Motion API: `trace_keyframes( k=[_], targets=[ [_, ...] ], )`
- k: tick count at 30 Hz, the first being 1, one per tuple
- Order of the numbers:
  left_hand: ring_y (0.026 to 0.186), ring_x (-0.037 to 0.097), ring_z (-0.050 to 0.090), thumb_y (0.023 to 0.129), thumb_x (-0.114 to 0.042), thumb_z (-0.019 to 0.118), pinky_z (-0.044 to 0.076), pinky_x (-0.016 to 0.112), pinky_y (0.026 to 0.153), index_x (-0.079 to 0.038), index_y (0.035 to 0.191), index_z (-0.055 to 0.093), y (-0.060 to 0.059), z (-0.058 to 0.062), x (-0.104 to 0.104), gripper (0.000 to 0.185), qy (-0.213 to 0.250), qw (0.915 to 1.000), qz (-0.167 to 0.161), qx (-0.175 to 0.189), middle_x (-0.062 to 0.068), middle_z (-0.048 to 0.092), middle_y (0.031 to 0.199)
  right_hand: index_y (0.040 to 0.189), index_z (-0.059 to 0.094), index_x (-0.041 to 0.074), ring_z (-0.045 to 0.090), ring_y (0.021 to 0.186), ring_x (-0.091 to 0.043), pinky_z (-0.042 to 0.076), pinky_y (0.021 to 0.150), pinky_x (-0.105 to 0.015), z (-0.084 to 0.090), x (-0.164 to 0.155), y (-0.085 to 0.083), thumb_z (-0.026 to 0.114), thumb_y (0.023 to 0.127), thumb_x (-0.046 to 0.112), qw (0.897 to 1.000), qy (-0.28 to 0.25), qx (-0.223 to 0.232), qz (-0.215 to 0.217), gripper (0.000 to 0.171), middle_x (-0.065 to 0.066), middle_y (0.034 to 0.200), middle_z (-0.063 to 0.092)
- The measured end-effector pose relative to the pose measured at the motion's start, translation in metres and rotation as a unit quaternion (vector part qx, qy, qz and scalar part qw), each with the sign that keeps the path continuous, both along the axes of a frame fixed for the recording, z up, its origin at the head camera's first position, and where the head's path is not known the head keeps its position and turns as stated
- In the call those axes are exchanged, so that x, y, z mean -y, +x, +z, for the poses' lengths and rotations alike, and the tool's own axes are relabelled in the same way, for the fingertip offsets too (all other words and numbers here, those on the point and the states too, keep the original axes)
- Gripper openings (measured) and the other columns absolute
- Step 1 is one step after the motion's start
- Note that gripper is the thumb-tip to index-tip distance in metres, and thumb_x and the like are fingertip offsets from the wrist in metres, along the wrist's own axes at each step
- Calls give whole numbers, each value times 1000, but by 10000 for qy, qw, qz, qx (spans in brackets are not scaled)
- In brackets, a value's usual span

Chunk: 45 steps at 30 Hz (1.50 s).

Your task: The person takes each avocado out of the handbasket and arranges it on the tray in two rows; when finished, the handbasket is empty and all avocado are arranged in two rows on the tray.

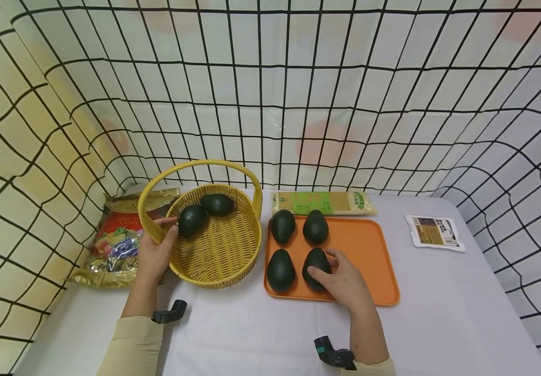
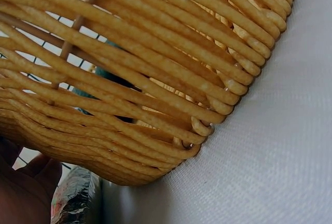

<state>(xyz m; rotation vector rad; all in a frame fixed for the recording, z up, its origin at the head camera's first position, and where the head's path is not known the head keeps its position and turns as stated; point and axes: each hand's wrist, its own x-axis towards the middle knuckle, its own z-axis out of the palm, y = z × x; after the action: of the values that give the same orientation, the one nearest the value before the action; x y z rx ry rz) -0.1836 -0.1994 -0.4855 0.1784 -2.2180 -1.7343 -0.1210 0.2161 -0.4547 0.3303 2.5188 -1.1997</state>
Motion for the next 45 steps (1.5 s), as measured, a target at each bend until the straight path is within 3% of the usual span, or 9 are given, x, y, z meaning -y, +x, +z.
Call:
trace_keyframes(
  k=[4, 12, 15, 21, 28, 31, 34, 38, 45],
  targets=[
    [122, 22, 57, 101, -24, 65, 43, 36, 98, -10, 127, 65, 0, 0, -1, 30, -25, 10000, 11, 22, 13, 65, 131, 159, 31, 11, 40, 143, -43, 39, 113, -59, 7, 0, 2, 68, 91, 59, 9998, -34, -156, -128, 91, -23, 158, 39],
    [125, 25, 56, 101, -24, 65, 43, 40, 102, -10, 128, 64, 0, 0, 0, 30, 50, 10000, -8, 40, 13, 64, 132, 155, 39, 11, 39, 145, -40, 33, 119, -57, 38, 8, 7, 64, 95, 57, 9937, -105, -1065, -335, 80, -19, 157, 44],
    [125, 25, 56, 101, -24, 65, 43, 41, 101, -10, 128, 64, 0, 1, 0, 30, 47, 10000, -8, 38, 14, 64, 132, 152, 43, 10, 39, 146, -35, 30, 122, -53, 52, 21, 8, 66, 96, 53, 9899, -296, -1364, -253, 75, -17, 156, 46],
    [124, 25, 56, 101, -24, 64, 43, 42, 101, -10, 128, 64, 1, 1, 0, 30, 34, 10000, -36, 32, 14, 64, 133, 145, 52, 15, 47, 141, -29, 36, 119, -49, 67, 66, 0, 69, 97, 40, 9816, -728, -1765, 74, 57, -9, 149, 54],
    [124, 26, 56, 101, -25, 64, 43, 45, 104, -10, 129, 64, 1, 1, 1, 31, 88, 9999, -63, 90, 14, 63, 134, 140, 58, 16, 55, 135, -28, 46, 111, -49, 60, 130, -19, 72, 95, 33, 9718, -886, -2028, 814, 50, -7, 142, 61],
    [124, 27, 56, 101, -24, 64, 43, 44, 101, -9, 129, 64, 1, 1, 1, 32, 36, 9999, -79, 62, 15, 63, 133, 139, 60, 17, 58, 129, -30, 49, 105, -50, 54, 159, -32, 71, 95, 35, 9721, -733, -1935, 1108, 49, -7, 138, 63],
    [123, 27, 57, 102, -23, 63, 43, 43, 99, -9, 129, 63, 1, 2, 0, 31, -62, 9999, -67, 70, 15, 64, 133, 136, 62, 16, 62, 123, -31, 52, 100, -48, 45, 184, -45, 67, 97, 36, 9726, -1014, -1621, 1320, 44, -8, 134, 64],
    [129, 28, 54, 102, -15, 59, 41, 45, 104, -7, 129, 63, 0, 2, 0, 29, -98, 9999, -45, 36, 16, 64, 134, 131, 64, 14, 65, 118, -29, 54, 96, -46, 33, 212, -63, 65, 98, 34, 9722, -1470, -1264, 1310, 38, -11, 132, 65],
    [118, 26, 56, 99, -6, 55, 41, 41, 100, -8, 127, 65, -1, 1, 0, 30, -52, 10000, 55, 61, 17, 65, 131, 130, 65, 14, 66, 112, -24, 54, 92, -39, 12, 248, -88, 63, 99, 28, 9735, -1488, -1364, 1073, 34, -8, 126, 67]
  ],
)
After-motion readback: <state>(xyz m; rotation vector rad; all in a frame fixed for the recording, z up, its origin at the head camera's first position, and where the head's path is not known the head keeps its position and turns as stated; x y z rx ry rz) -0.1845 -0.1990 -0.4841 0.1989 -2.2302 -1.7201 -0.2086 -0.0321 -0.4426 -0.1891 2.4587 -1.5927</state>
